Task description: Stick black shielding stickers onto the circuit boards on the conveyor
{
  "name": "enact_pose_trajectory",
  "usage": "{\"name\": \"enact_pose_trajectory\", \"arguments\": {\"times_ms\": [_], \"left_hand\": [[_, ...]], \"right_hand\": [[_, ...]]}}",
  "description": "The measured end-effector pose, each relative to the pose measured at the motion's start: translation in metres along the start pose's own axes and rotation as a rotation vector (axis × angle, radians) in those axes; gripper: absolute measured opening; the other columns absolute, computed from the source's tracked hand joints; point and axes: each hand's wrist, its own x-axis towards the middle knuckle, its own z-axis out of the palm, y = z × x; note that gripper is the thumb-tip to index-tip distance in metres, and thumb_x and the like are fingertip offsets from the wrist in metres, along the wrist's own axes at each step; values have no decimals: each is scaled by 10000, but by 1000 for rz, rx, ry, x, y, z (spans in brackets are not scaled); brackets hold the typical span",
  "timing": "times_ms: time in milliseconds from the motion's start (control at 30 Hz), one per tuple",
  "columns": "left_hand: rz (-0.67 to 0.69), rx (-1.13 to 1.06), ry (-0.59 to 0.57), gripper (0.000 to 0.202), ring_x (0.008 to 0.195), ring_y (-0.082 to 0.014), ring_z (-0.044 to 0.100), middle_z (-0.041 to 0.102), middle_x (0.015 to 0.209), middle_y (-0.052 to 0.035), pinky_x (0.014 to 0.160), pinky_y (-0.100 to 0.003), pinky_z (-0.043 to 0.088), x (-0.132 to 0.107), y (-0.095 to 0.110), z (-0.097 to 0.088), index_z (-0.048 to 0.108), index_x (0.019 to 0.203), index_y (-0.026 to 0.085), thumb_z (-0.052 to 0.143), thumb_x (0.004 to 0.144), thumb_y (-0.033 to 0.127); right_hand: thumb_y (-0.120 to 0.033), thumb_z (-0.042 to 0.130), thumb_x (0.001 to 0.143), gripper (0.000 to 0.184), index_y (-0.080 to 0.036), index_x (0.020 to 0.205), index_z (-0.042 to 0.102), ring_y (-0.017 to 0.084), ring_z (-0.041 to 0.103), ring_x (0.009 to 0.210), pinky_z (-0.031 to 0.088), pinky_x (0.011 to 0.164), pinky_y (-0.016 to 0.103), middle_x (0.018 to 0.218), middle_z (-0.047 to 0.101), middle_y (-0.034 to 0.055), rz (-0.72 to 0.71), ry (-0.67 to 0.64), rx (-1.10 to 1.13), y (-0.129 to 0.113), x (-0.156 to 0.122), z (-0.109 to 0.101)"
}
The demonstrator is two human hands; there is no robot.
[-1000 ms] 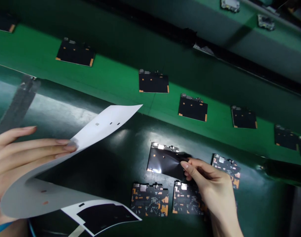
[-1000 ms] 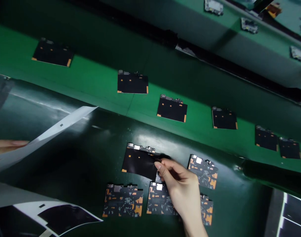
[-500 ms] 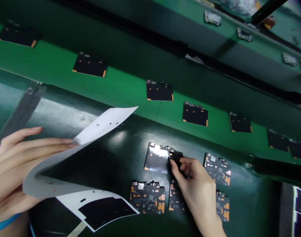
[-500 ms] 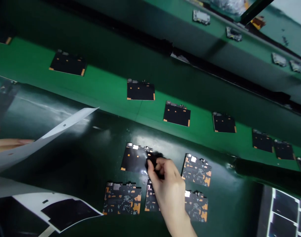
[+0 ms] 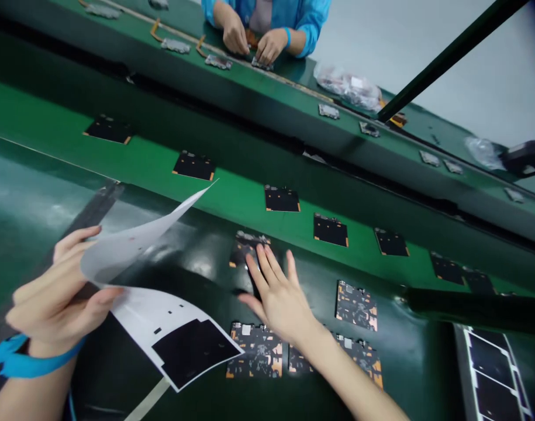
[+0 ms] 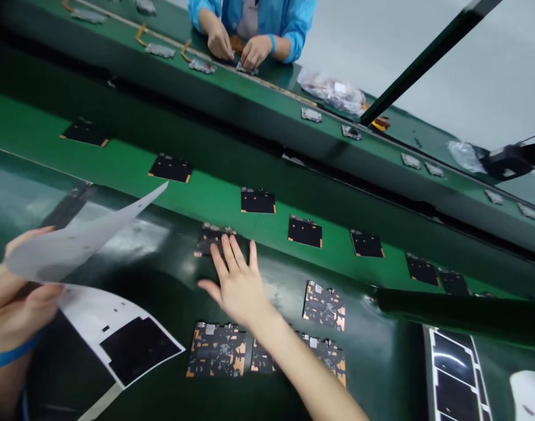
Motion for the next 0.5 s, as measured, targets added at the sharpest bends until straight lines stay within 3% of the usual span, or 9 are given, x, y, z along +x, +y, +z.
{"name": "enact_pose_trajectory", "arguments": {"times_ms": [100, 167, 233, 300, 367, 433, 500], "left_hand": [[369, -55, -33, 333, 704, -165, 659, 712, 776, 9, 915, -476, 567, 6, -3, 7, 673, 649, 162, 717, 815, 448], [391, -62, -59, 210, 780, -182, 674, 732, 870, 6, 945, -476, 554, 10, -3, 10, 695, 748, 162, 711, 836, 352], [332, -61, -65, 156, 827, -192, 679, 738, 920, 5, 960, -460, 544, 11, -1, 11, 709, 849, 170, 719, 833, 325], [279, -47, -74, 145, 864, -196, 683, 735, 1003, -12, 911, -401, 564, 11, 6, 12, 713, 936, 174, 703, 850, 290], [215, -22, -86, 151, 903, -201, 687, 715, 1099, -38, 828, -333, 580, 11, 19, 16, 705, 1002, 168, 657, 885, 250], [150, -12, -98, 204, 960, -215, 684, 691, 1162, -57, 820, -310, 580, 12, 37, 24, 685, 1082, 166, 619, 911, 255], [90, -29, -133, 279, 1068, -234, 659, 670, 1206, -63, 935, -342, 556, 15, 56, 34, 653, 1170, 186, 616, 915, 293]], "right_hand": [[-525, 412, 1007, 658, -79, 1489, 379, 324, 214, 1476, 53, 1176, 626, 1567, 270, 210, 15, -16, 32, 18, 66, -3], [-473, 417, 1019, 614, -92, 1497, 364, 319, 212, 1478, 62, 1167, 640, 1573, 261, 203, 47, -1, 40, 29, 98, -12], [-388, 387, 1036, 560, -99, 1511, 332, 312, 205, 1481, 65, 1167, 637, 1588, 237, 191, 90, 73, 55, 32, 107, -25], [-342, 375, 1032, 509, -143, 1500, 361, 289, 258, 1467, 103, 1182, 598, 1575, 308, 158, 129, 200, 179, 24, 94, -41], [-396, 471, 990, 490, -219, 1446, 441, 274, 416, 1383, 246, 1162, 536, 1474, 491, 115, 131, 257, 442, 5, 67, -55], [-464, 658, 862, 597, -249, 1392, 490, 275, 590, 1196, 442, 1032, 462, 1304, 640, 88, 89, 116, 734, -18, 37, -65], [-403, 675, 840, 402, -232, 1200, 620, 228, 690, 930, 543, 835, 358, 1043, 737, 49, 100, -22, 946, -38, 14, -71]]}}
